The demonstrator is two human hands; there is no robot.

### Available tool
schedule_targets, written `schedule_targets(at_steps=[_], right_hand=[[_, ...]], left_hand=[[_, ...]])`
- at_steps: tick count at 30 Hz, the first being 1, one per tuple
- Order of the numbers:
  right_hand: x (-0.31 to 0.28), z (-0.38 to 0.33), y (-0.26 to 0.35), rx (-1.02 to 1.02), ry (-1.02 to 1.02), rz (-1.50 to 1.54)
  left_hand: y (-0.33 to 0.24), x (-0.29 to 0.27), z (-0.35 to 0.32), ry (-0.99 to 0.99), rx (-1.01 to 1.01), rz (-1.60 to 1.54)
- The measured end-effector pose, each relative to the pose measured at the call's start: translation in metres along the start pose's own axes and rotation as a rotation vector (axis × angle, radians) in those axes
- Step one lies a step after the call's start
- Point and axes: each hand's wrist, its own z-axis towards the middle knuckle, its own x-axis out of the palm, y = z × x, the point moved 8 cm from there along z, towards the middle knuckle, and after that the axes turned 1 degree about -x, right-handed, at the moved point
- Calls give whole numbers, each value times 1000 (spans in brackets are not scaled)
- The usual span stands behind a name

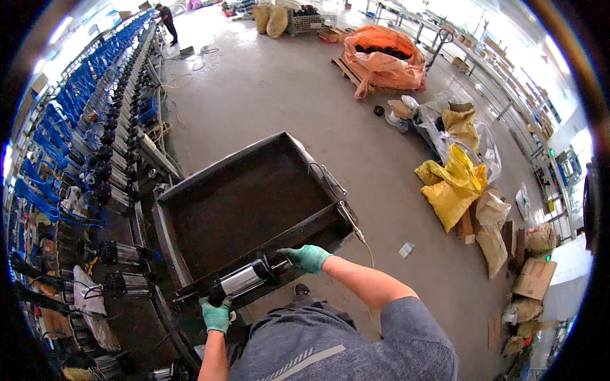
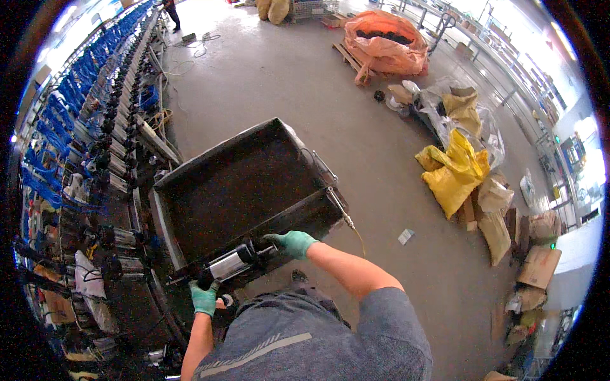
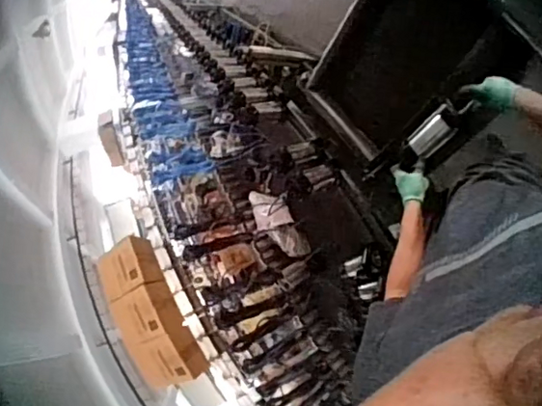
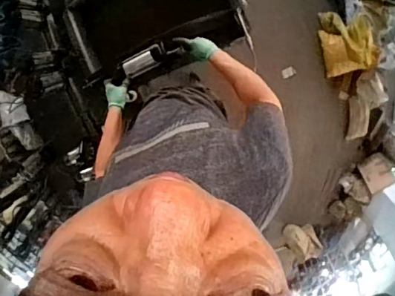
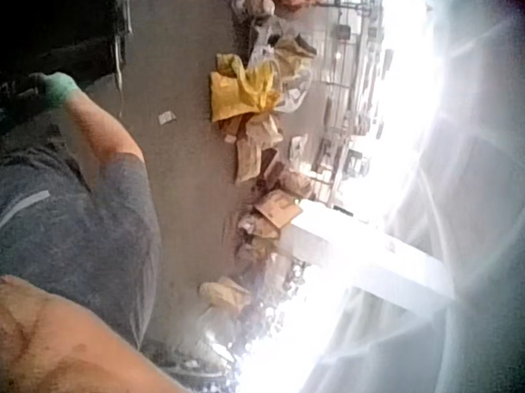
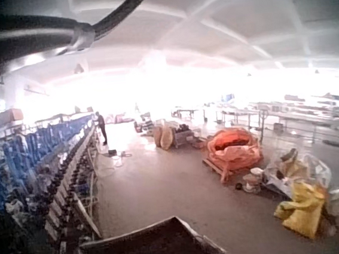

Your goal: The person repeatedly picks up a cylindrical metal component from a metal tray, manipulates it with both hands, and places it onto a rack of similar components. The person then retrieves another component from the tray and repeats the process.

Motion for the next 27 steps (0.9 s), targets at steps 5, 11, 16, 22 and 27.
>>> schedule_targets(at_steps=[5,11,16,22,27], right_hand=[[-5,8,-1,18,51,193],[-40,-27,-28,53,-371,87],[-77,-131,-144,658,-1033,57],[-78,-88,-189,816,-673,406],[-120,-38,-198,730,-781,317]], left_hand=[[-10,6,0,91,-71,-91],[39,2,16,16,37,-23],[43,5,15,71,-4,-52],[30,-4,8,18,-7,27],[42,6,20,98,-49,-28]])
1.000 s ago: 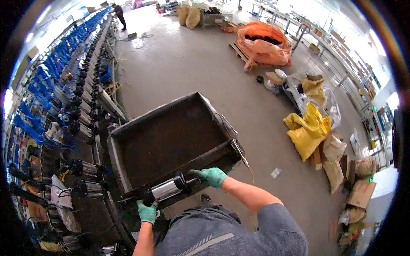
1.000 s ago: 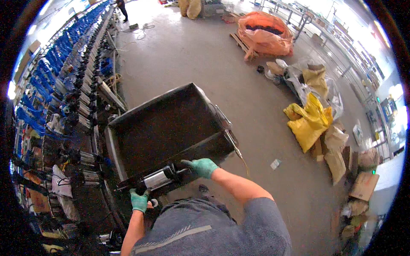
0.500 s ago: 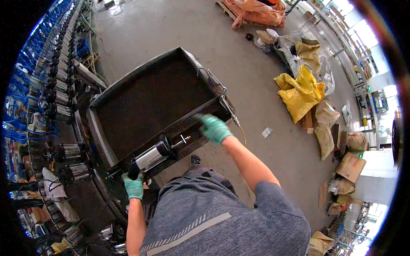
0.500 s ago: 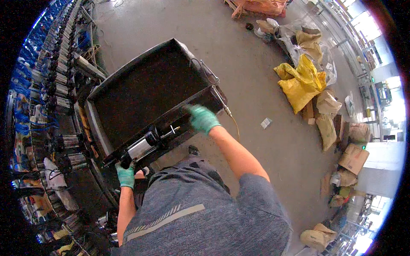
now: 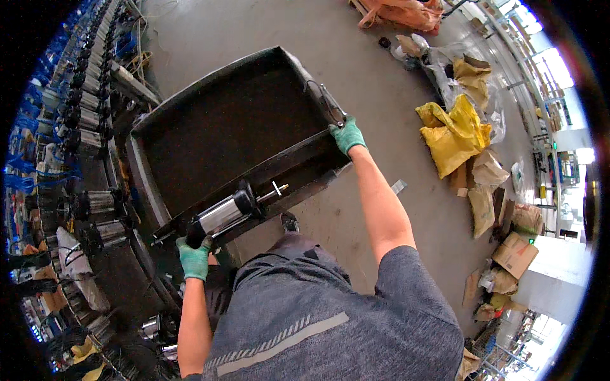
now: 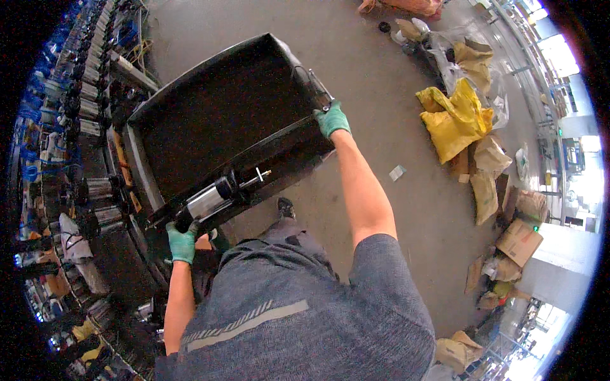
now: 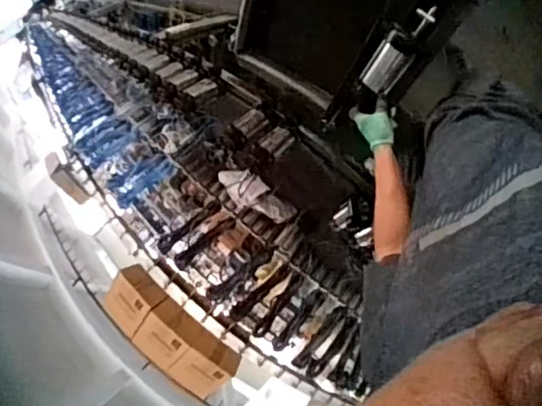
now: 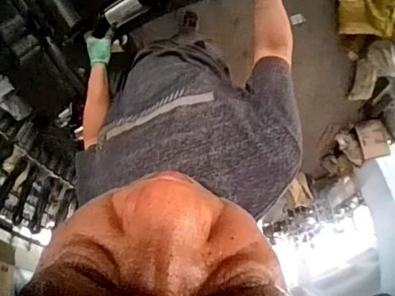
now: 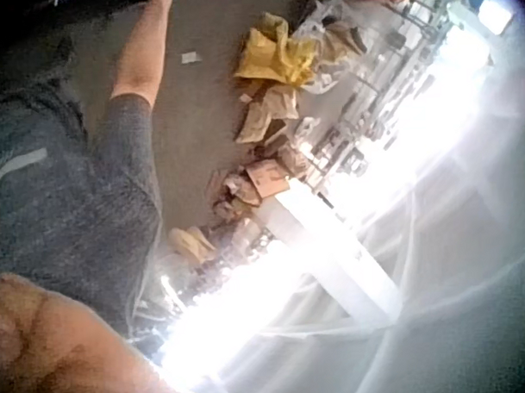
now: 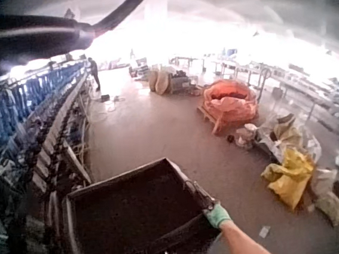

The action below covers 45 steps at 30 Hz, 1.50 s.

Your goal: The person repeatedly picks up a cylindrical metal component from a metal tray, manipulates it with both hands, and places it onto a rack of similar components. The person then retrieves another component from the tray and repeats the process.

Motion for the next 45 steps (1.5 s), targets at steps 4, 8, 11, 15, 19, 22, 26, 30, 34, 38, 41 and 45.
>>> schedule_targets(at_steps=[4,8,11,15,19,22,26,30,34,38,41,45], right_hand=[[18,-56,49,-270,196,-8],[70,-122,48,-95,561,483],[97,-157,54,105,697,620],[111,-169,51,209,664,763],[115,-170,56,247,683,791],[118,-168,55,220,665,750],[122,-167,55,215,633,685],[126,-164,49,235,645,651],[126,-165,54,202,625,706],[124,-165,51,213,648,695],[107,-169,61,56,702,649],[59,-149,52,13,668,532]], left_hand=[[7,-4,-2,-31,8,76],[20,-3,1,-14,33,43],[23,-4,-1,-33,49,32],[-13,1,-14,-6,-74,-27],[8,-6,-9,-65,32,44],[8,-3,-7,-63,76,20],[8,-6,-5,-60,55,153],[-15,-7,-10,-53,14,178],[-4,-9,-8,-81,27,223],[-15,-7,-11,-71,69,181],[-6,-5,-10,-61,91,84],[-10,-1,-15,-27,-14,-5]])
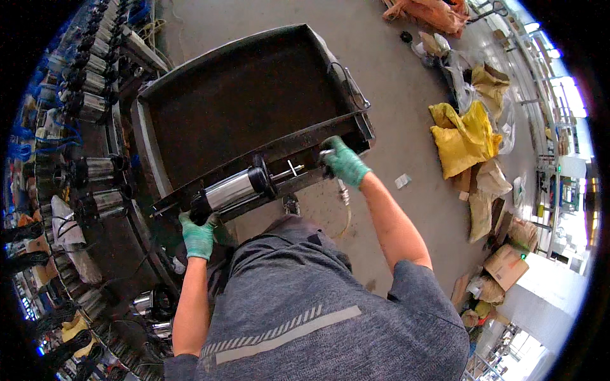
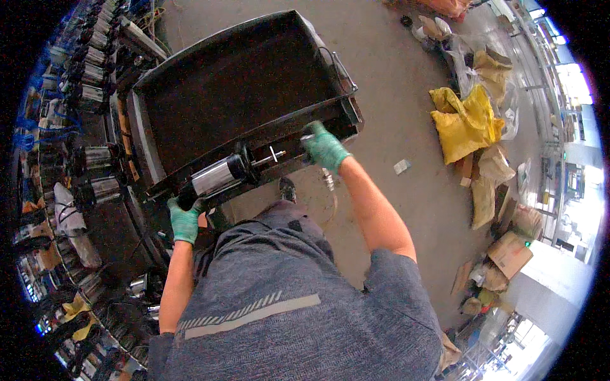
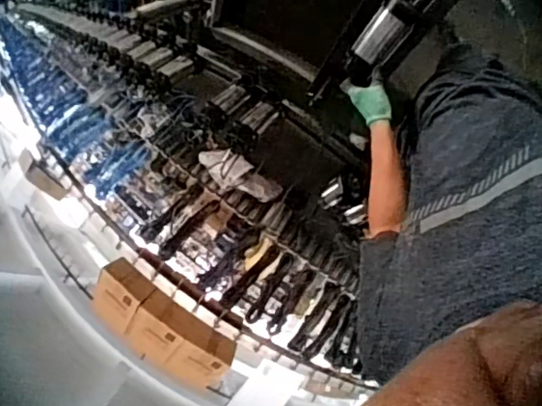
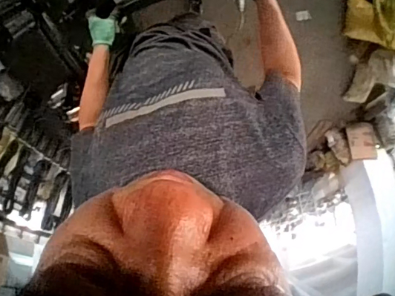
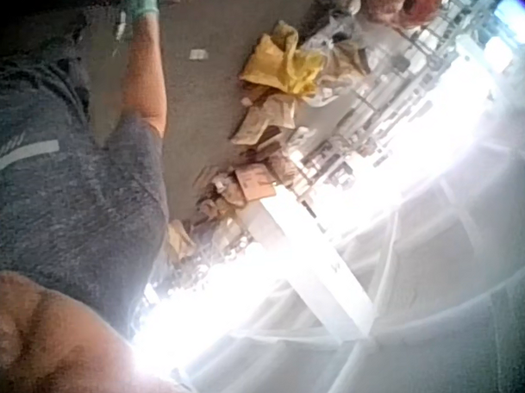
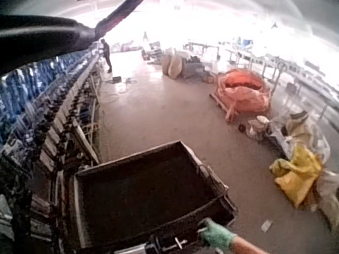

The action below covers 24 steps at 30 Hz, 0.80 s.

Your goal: The person repeatedly picks up a cylindrical metal component from a metal tray, manipulates it with both hands, and places it onto a rack of similar components. The person then retrieves another component from the tray and repeats the process.

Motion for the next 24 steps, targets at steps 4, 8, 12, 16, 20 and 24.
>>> schedule_targets(at_steps=[4,8,12,16,20,24], right_hand=[[-121,29,-1,-112,-387,-864],[-154,54,12,127,-411,-1234],[-138,75,29,138,-367,-1352],[-151,78,24,-69,-458,-1039],[-141,61,31,-39,-566,-1055],[-91,35,63,-342,-574,-972]], left_hand=[[16,-1,5,-51,82,69],[7,-2,3,-73,96,126],[-3,-2,-1,-33,-39,87],[-17,-8,-8,-148,41,261],[-22,-15,-7,-17,-16,322],[8,-69,21,-127,93,290]])
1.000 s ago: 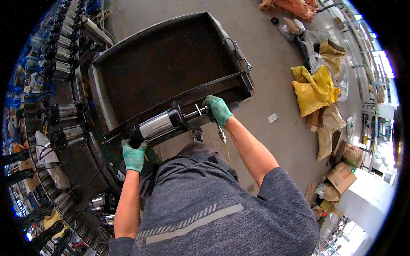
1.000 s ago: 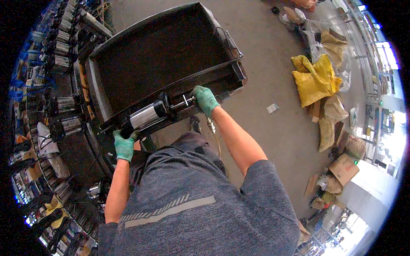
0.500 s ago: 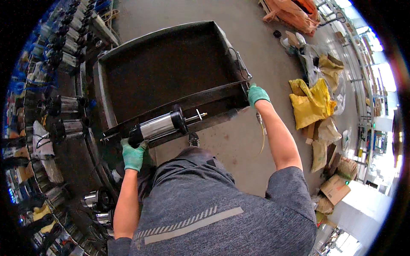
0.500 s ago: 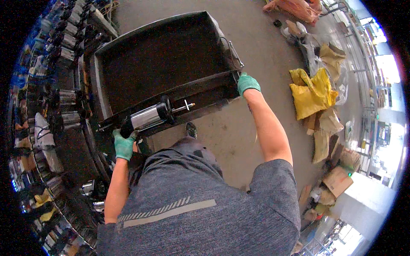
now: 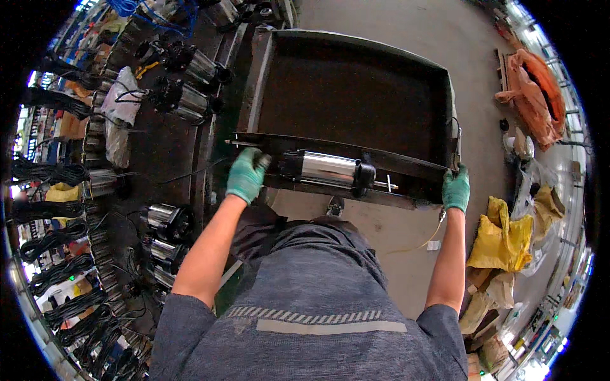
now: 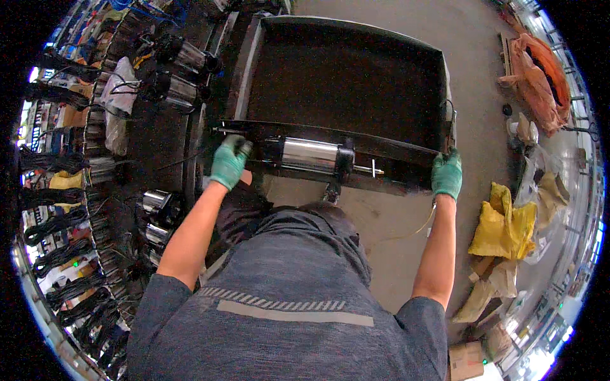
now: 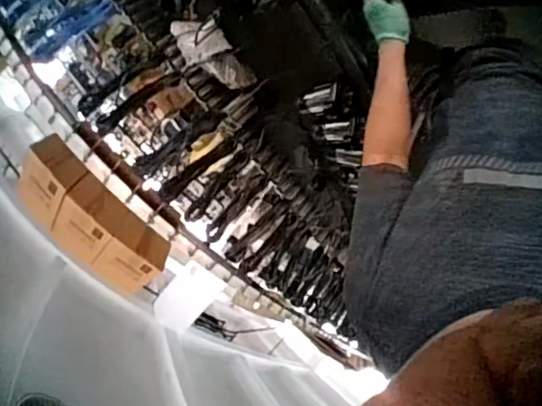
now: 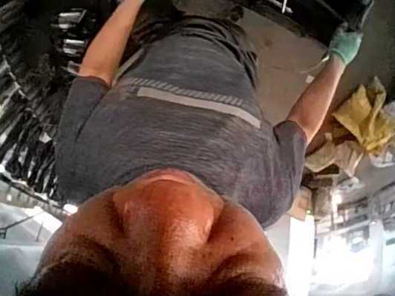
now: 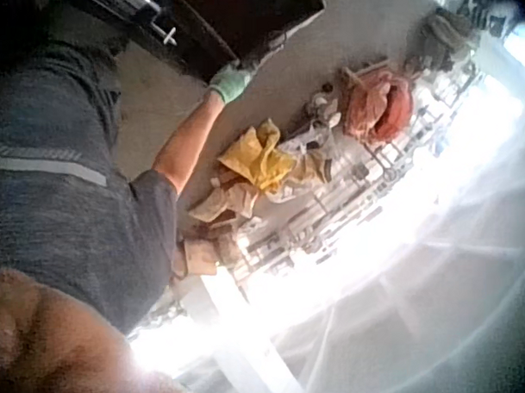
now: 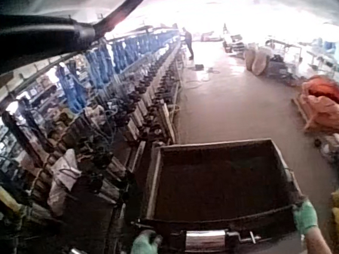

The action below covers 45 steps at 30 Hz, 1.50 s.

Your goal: The person repeatedly picks up a cylindrical metal component from a metal tray, manipulates it with both hands, and places it onto a rack of similar components. The person then retrieves another component from the tray and repeats the process.

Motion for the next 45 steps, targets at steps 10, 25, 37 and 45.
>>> schedule_targets(at_steps=[10,25,37,45], right_hand=[[31,-90,270,-507,157,458],[56,-103,289,-596,143,139],[54,-101,289,-625,113,184],[54,-102,290,-616,122,203]], left_hand=[[108,-27,78,299,-617,-557],[39,-43,5,-10,11,-578],[56,-2,7,301,-433,-968],[57,19,0,472,-726,-1098]])
